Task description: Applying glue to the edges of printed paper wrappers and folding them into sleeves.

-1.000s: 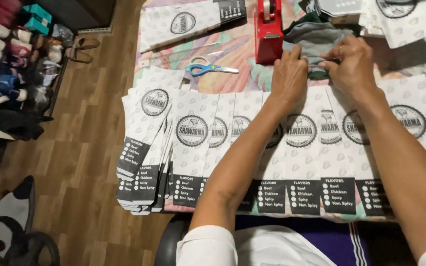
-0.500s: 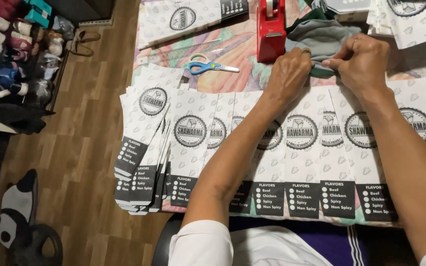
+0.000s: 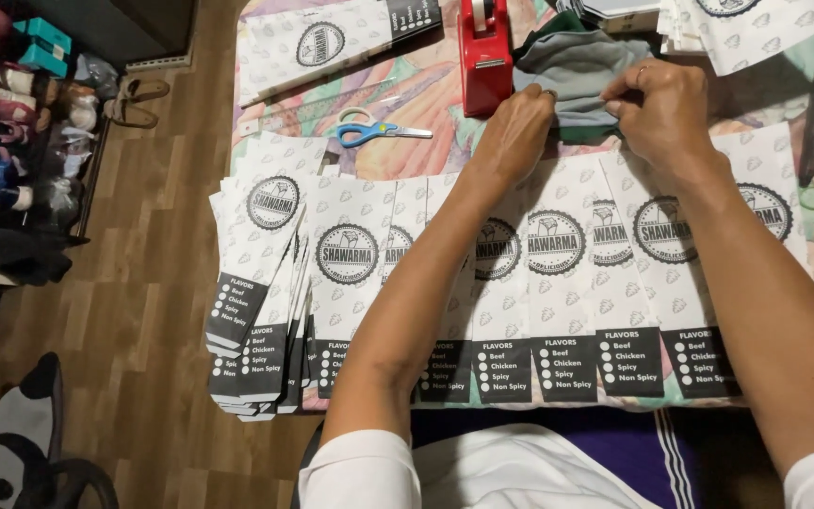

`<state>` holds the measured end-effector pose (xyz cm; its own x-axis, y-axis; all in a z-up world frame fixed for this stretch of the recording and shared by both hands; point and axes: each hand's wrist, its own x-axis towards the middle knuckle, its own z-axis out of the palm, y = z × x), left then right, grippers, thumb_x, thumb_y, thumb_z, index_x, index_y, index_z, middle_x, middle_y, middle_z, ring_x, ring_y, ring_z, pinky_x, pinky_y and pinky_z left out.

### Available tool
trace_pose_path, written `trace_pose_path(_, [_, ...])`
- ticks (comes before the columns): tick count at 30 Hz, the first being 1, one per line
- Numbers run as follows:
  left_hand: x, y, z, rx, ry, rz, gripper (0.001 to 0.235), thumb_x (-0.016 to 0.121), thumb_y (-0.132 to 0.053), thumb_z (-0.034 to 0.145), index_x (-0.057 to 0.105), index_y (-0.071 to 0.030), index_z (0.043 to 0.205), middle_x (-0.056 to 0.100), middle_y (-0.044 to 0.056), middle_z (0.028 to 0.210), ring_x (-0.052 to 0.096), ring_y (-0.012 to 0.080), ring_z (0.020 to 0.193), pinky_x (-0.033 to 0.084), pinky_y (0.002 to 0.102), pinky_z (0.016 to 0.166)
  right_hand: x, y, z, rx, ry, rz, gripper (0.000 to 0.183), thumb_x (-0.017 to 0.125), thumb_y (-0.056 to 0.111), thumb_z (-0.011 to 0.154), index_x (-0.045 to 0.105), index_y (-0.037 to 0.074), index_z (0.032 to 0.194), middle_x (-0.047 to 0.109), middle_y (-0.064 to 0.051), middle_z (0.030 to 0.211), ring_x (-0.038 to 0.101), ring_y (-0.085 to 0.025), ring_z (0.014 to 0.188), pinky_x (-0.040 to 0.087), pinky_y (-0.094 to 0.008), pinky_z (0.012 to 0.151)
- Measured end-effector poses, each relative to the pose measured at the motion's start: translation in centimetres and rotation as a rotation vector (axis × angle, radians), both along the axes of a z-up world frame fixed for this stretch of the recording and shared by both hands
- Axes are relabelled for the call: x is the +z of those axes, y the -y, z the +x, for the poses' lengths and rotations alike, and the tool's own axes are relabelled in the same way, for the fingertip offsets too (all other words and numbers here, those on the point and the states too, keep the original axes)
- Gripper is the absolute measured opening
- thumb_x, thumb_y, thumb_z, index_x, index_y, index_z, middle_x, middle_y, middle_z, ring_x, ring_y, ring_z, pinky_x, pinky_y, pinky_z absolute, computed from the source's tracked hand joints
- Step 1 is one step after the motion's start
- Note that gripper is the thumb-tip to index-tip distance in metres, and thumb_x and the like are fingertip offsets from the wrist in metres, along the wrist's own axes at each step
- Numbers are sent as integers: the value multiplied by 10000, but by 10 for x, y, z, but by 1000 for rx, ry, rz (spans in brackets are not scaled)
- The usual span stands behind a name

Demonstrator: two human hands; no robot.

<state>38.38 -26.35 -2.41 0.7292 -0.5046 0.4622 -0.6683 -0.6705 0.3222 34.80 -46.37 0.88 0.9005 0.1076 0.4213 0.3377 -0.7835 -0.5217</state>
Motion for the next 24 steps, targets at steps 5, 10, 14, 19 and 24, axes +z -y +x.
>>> trace_pose_path(5, [-13, 5, 1, 75, 77, -22, 302, 585, 175, 862, 463, -12, 657, 507, 167, 774, 498, 306, 542, 404, 433, 445, -4, 7, 5, -6, -48, -107, 168, 869, 47, 913, 841, 107, 1066, 757, -69, 1044, 694, -229, 912, 568, -370, 846])
trace_pose_path(10, [-20, 5, 7, 137, 126, 48, 177, 617, 111, 934, 635, 69, 763, 644, 225, 808, 653, 292, 593, 559, 370, 476, -8, 2, 8, 24, 10, -9, 166, 965, 12, 851, 808, 29, 902, 744, -103, 903, 702, -184, 769, 622, -307, 716])
trace_pose_path(14, [-27, 3, 20, 144, 206, 96, 134, 537, 18, 819, 656, -31, 782, 614, 180, 799, 647, 401, 611, 511, 506, 505, -19, 11, 19, -27, 124, -23, 249, 1025, 104, 779, 778, 110, 802, 723, -5, 785, 630, -113, 704, 491, -289, 635])
trace_pose_path(19, [-18, -3, 8, 128, 177, 114, 122, 521, 39, 811, 629, -13, 791, 588, 197, 825, 613, 399, 575, 498, 521, 505, -4, -1, 4, -72, 151, 2, 342, 1009, 36, 733, 676, 93, 681, 684, -19, 724, 635, -134, 675, 516, -341, 604])
trace_pose_path(24, [5, -13, -21, 146, 71, -67, 272, 754, -111, 951, 650, 98, 811, 608, 231, 765, 600, 333, 524, 503, 415, 403, 1, -10, -1, -129, -37, -46, 292, 928, 92, 844, 649, 44, 770, 706, -127, 810, 728, -217, 765, 643, -312, 655])
